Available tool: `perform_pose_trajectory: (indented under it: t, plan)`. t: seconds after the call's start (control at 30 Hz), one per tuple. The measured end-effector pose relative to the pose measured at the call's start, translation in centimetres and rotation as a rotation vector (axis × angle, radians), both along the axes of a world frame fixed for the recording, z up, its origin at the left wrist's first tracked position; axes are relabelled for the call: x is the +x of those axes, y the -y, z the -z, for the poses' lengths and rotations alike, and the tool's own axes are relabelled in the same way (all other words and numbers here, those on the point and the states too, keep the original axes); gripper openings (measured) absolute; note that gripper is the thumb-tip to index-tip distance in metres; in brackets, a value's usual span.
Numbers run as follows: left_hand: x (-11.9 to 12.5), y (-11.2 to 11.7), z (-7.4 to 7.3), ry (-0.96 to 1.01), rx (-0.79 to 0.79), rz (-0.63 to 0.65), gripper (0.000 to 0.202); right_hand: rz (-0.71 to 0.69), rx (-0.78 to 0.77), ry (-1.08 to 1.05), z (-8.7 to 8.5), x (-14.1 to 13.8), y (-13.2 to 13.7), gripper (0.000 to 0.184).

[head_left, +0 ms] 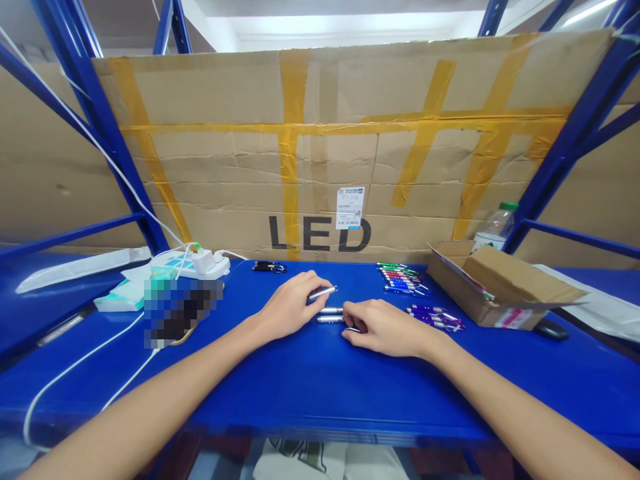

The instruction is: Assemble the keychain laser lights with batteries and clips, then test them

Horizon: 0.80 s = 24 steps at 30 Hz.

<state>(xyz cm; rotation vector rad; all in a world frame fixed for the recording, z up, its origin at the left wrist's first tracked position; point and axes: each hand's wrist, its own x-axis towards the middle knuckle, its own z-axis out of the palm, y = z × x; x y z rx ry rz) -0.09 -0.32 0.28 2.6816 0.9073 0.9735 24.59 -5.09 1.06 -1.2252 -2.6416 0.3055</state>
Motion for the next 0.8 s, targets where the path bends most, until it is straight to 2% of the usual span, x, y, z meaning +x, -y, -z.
perform_pose_trajectory:
  t: [0.17,0.23,0.33,0.47,0.63,0.8]
  plan:
    - [-0.1,0.3,-0.2,0.009,-0.017,0.072,0.022,0.131,0.154,0.191,-0.2,0.3,-0.2,0.020]
    - [-0.2,0.4,-0.2,0.010,-0.010,0.102,0.022,0.188,0.197,0.185,-0.1,0.2,-0.3,0.025]
    - [-0.1,0.5,-0.2,0.005,0.008,0.129,0.025,0.228,0.195,-0.008,0.3,0.1,-0.5,0.024]
    - [-0.2,0.5,-0.1,-0.020,0.012,0.135,0.030,0.155,0.133,-0.270,0.8,-0.1,-0.5,0.024]
    - [-0.4,0.2,0.0,-0.052,-0.002,0.138,0.035,0.106,0.024,-0.409,1.1,-0.5,-0.5,0.033]
    - [-0.4,0.3,-0.2,-0.038,0.002,0.146,0.031,0.069,-0.086,-0.505,1.4,-0.7,-0.5,0.041]
